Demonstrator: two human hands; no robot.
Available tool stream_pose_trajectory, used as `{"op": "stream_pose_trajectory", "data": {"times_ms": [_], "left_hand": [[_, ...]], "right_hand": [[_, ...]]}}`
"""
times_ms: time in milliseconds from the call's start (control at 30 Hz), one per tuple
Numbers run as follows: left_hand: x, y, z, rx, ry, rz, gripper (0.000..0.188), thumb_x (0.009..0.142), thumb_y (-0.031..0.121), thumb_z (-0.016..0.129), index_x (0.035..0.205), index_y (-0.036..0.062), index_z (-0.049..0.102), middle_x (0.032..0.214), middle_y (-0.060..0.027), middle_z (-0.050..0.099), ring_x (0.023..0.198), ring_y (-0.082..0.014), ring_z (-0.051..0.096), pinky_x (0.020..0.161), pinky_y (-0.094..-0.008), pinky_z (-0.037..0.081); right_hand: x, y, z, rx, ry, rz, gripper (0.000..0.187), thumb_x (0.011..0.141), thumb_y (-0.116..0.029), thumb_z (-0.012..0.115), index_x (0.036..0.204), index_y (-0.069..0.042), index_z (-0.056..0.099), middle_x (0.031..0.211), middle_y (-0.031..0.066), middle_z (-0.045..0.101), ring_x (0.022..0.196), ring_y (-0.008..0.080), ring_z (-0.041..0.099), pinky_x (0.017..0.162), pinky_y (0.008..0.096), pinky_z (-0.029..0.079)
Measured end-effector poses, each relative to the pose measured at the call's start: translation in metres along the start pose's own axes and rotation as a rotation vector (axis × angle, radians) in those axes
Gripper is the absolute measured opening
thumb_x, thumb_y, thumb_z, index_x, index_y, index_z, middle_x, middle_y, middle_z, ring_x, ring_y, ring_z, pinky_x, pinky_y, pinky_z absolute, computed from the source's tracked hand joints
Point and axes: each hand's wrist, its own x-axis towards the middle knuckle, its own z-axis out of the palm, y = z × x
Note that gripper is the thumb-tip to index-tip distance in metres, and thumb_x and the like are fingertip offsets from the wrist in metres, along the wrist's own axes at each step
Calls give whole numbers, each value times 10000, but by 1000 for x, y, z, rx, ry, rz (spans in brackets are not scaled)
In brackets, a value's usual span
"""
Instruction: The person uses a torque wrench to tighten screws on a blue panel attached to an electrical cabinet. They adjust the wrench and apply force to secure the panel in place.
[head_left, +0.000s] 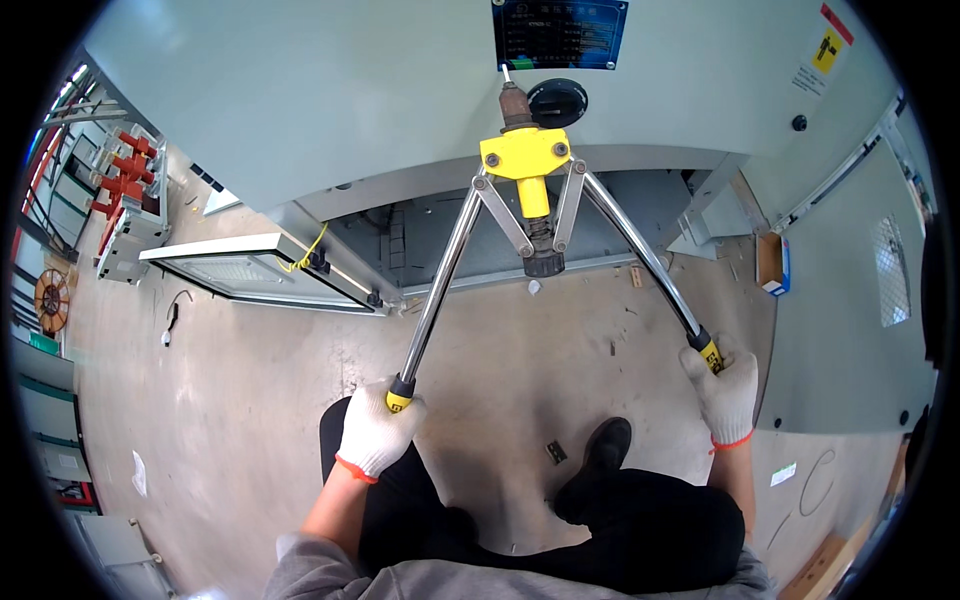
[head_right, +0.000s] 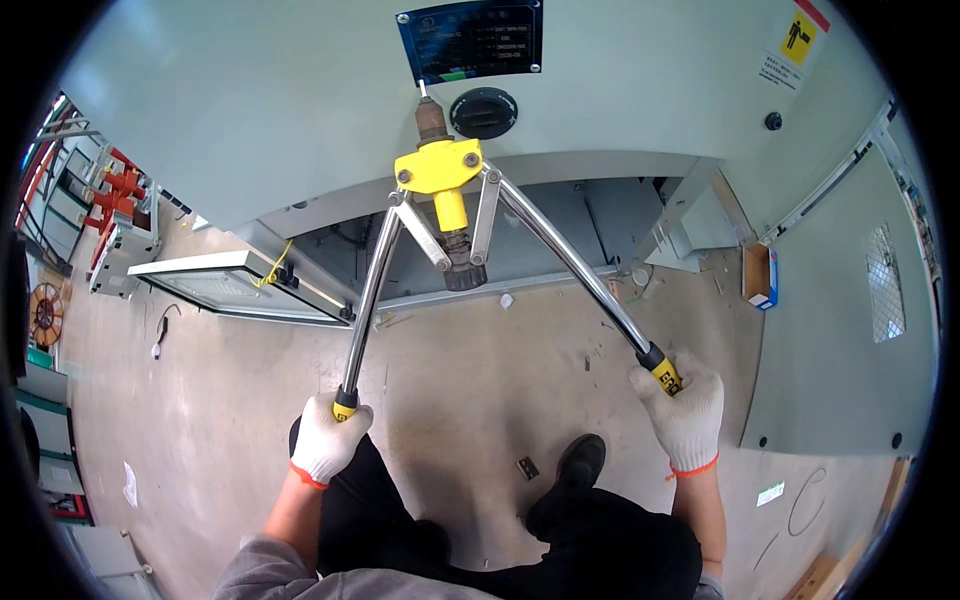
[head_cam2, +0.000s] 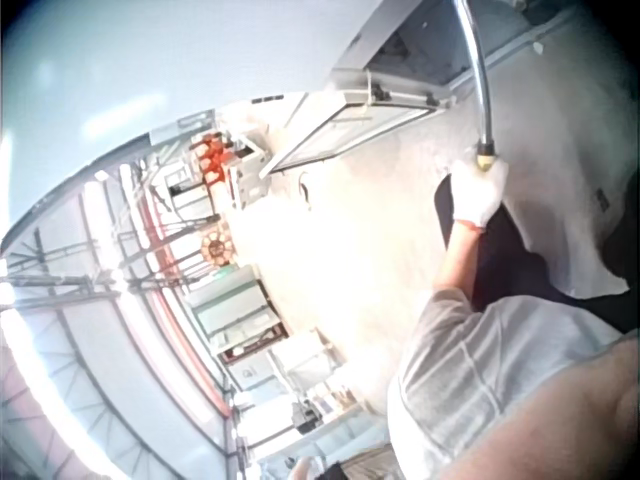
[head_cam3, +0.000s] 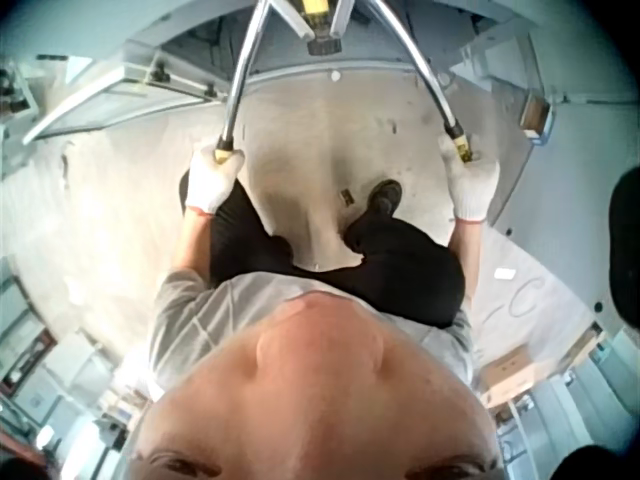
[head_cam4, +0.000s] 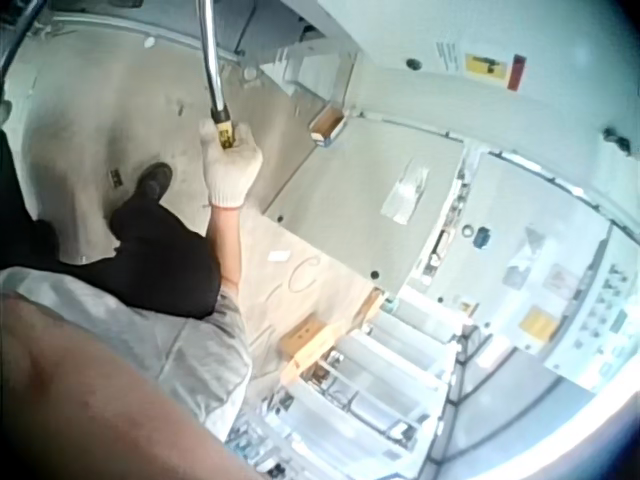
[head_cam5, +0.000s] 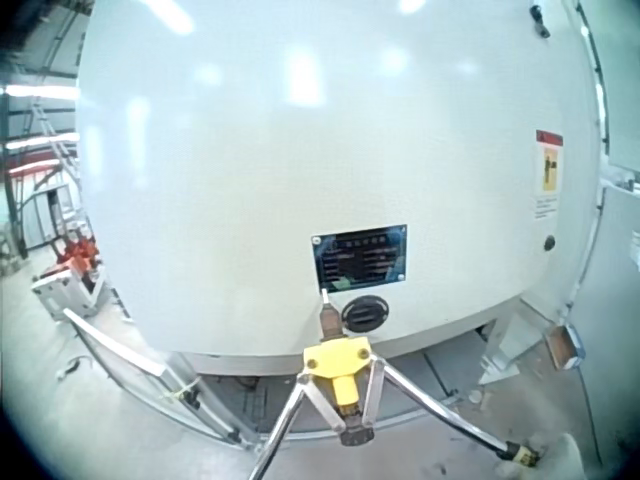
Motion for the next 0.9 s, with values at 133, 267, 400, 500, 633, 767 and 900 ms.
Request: {"op": "stream_pose_trajectory", "data": {"times_ms": [133,267,400,500,633,767,900], "left_hand": [[-6,11,-15,2,-87,-57,220,887,170,710,808,-29,663,607,-100,583,556,-175,563,568,-372,462],[-24,26,-52,-250,-441,-263,174,932,145,717,819,14,697,716,16,617,655,-131,569,648,-307,474],[-45,42,-87,-654,-787,-231,155,946,120,740,851,13,679,852,-26,629,831,-121,591,803,-295,470],[-51,50,-105,-840,-861,-267,153,912,135,762,875,0,700,839,-18,622,793,-132,590,746,-284,458],[-45,65,-128,-747,-809,-247,190,906,165,771,876,-12,710,827,-33,618,752,-123,575,707,-294,454],[-50,80,-137,-756,-834,-253,205,922,156,754,821,-4,676,783,-25,581,720,-113,537,677,-293,421],[-51,75,-123,-929,-942,-172,259,960,139,711,755,19,608,742,-16,533,689,-109,490,644,-295,371]], "right_hand": [[-1,-14,-11,28,-83,54,420,812,-327,848,791,19,610,674,59,470,573,147,420,535,363,372],[-15,-21,-57,391,-110,-46,369,805,-149,779,1097,25,635,967,81,609,639,169,573,545,302,455],[-35,-13,-117,1010,-5,-368,331,918,-143,745,1175,-34,567,1185,78,567,780,146,664,590,263,566],[-19,-36,-139,1032,61,-791,210,1034,-264,655,1067,-100,528,1081,53,499,720,130,590,611,240,508],[19,-86,-159,740,305,-1101,243,1014,-361,580,863,-211,462,919,-8,419,914,204,481,845,322,448],[33,-137,-162,835,496,-1212,262,975,-357,565,789,-249,416,886,-35,436,981,241,438,911,391,427],[25,-163,-160,1297,-136,-1230,352,1017,-400,638,760,-238,461,698,-64,499,708,133,512,832,328,427]]}}
